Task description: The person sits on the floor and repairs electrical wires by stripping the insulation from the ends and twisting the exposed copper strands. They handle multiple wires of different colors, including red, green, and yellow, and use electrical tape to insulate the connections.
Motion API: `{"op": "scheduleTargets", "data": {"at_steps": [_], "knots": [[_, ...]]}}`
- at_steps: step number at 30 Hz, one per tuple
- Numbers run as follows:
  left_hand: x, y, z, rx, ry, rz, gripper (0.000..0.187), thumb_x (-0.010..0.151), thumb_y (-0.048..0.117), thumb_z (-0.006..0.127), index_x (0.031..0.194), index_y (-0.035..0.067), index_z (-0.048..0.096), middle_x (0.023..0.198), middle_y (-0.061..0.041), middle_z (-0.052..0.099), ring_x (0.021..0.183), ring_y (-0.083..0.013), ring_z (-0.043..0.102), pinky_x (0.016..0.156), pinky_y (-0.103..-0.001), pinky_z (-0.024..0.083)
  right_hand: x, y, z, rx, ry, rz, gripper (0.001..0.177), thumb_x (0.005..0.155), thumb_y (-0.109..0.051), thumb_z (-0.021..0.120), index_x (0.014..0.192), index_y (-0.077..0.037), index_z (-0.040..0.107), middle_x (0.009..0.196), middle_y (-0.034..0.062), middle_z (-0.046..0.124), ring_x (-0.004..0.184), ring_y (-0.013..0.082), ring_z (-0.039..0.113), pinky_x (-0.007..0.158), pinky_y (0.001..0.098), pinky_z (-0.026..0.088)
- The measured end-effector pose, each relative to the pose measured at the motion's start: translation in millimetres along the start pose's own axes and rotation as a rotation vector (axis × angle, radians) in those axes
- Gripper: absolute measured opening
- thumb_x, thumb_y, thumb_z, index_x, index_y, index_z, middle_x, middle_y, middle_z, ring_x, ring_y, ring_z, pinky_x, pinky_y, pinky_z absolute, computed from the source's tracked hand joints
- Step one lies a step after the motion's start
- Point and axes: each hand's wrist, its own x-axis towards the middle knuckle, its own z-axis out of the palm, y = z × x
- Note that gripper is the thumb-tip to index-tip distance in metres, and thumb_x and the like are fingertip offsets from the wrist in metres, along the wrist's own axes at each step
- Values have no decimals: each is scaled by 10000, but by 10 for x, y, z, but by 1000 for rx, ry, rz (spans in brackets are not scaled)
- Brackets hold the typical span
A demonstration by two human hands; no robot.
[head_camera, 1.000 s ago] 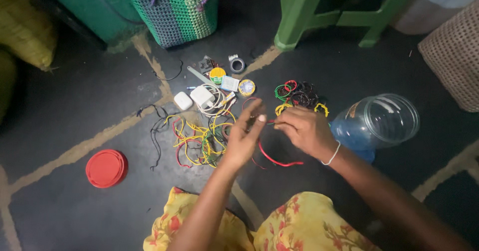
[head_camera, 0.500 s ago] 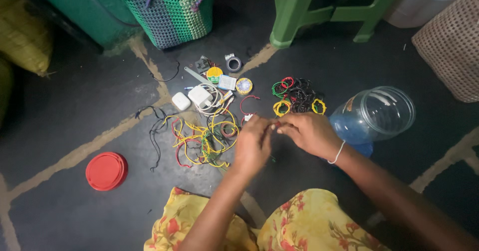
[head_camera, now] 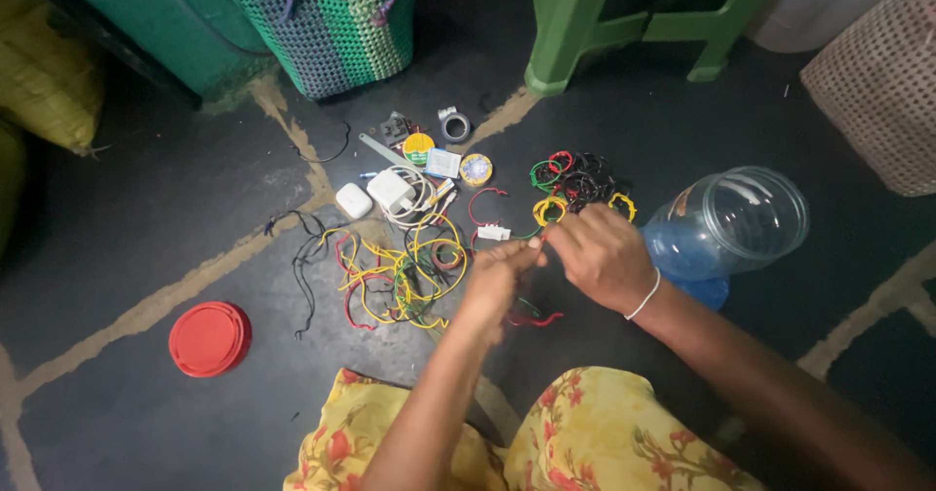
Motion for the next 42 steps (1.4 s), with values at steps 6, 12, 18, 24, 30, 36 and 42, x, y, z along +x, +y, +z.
{"op": "scheduleTargets", "data": {"at_steps": [6,12,18,24,30,36,42], "knots": [[14,-35,-101,185,-69,456,274,1033,232,646,952,-1,763,877,-12,756,808,-60,615,767,-284,494,-95,258,251,927,-317,486,162,939,-217,667,987,-70,717,850,58,732,743,182,678,661,307,535],[-330,362,10,614,100,655,141,946,117,681,1005,16,759,785,-115,639,646,-243,601,609,-378,475,-239,502,288,1486,-579,970,452,1050,-405,456,1019,-45,729,792,70,727,676,129,677,630,246,523],[-429,547,-27,896,104,1109,323,767,-1,701,1088,37,706,864,-121,573,838,-335,594,754,-438,483,-276,502,273,1602,-589,977,412,1034,-366,501,1030,-3,697,832,134,742,704,193,703,673,322,571],[-406,578,-72,993,56,1168,237,826,49,745,1061,50,714,818,-101,564,797,-308,584,721,-442,453,-370,506,283,1866,-488,890,372,1059,-337,498,992,-9,660,849,131,724,745,215,725,716,376,615],[-363,505,-9,713,131,1010,163,965,188,717,861,62,716,697,-95,605,655,-291,610,626,-414,476,-347,516,272,1734,-442,769,211,1006,-169,624,1035,19,715,863,90,710,764,171,697,720,323,585],[-311,462,-21,693,132,566,363,962,297,697,730,21,669,588,-142,577,519,-316,595,544,-417,450,-188,455,115,1118,-429,510,137,921,-123,718,930,10,749,831,69,712,736,159,686,668,306,547],[-111,332,-33,959,1,169,288,920,377,627,871,146,792,609,-145,667,615,-298,689,623,-423,510,-109,228,33,115,-202,-176,85,788,-136,702,836,-71,676,832,68,639,826,249,664,717,375,542]]}}
